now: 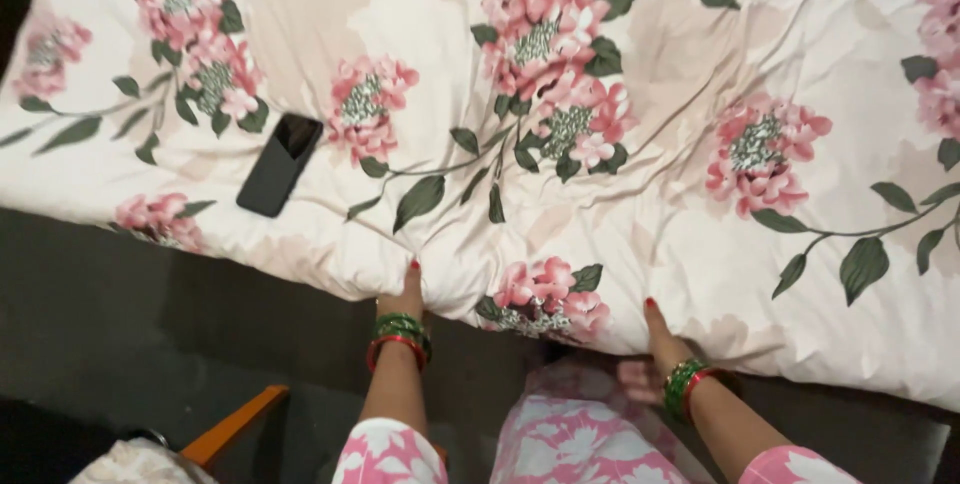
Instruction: The person spreads a floral-patterned sheet over a bed, smooths it, and tucks the edges under the mattress. A pillow with a daisy pattern is visible on the bed. The person uses both hands to adjust and secure the sheet.
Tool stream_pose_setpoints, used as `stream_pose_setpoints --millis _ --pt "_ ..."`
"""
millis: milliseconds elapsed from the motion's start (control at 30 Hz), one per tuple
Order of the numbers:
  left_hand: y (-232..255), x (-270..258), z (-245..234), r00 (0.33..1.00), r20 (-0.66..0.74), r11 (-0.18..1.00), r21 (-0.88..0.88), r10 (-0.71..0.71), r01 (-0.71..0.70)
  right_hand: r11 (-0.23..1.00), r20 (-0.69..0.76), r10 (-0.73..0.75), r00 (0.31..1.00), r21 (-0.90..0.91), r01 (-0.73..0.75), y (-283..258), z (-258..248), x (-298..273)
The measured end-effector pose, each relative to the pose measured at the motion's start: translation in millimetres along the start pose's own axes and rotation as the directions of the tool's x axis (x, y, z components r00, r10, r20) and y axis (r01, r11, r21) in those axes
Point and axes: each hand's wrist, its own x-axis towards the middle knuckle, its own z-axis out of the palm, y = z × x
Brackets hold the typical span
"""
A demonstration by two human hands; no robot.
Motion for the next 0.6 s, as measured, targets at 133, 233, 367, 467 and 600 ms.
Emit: stream_pose_setpoints --millis 133,233,367,467,600 --pt "-27.4 51.8 13.7 0.982 0.114 0.810 0.555 0.152 -0.190 0.787 0.071 0.001 0.998 -0.616 0.043 -19.9 -10.6 -46.0" --pt "-16.9 54.1 7.4 0.966 0.198 0.603 0.755 0.167 -0.259 0.402 0.167 -0.251 0.954 -0.878 0.259 -37.0 1.6 -48.4" --pt "36.9 -16.3 -49.8 0.938 0.293 0.590 0.730 0.187 -0.345 0.114 0.319 -0.571 0.757 -0.882 0.457 -43.6 46.0 -22.8" --pt "56.5 4.2 -81.6 0.871 0.294 0.622 0.612 0.394 -0.488 0.173 0.354 -0.630 0.692 -0.804 0.569 -57.9 98.6 -36.0" --pt "100.6 23.2 -158.2 0.795 0.367 0.609 0.512 0.483 -0.606 0.364 0.295 -0.716 0.633 -0.616 0.699 -65.5 170.4 -34.3"
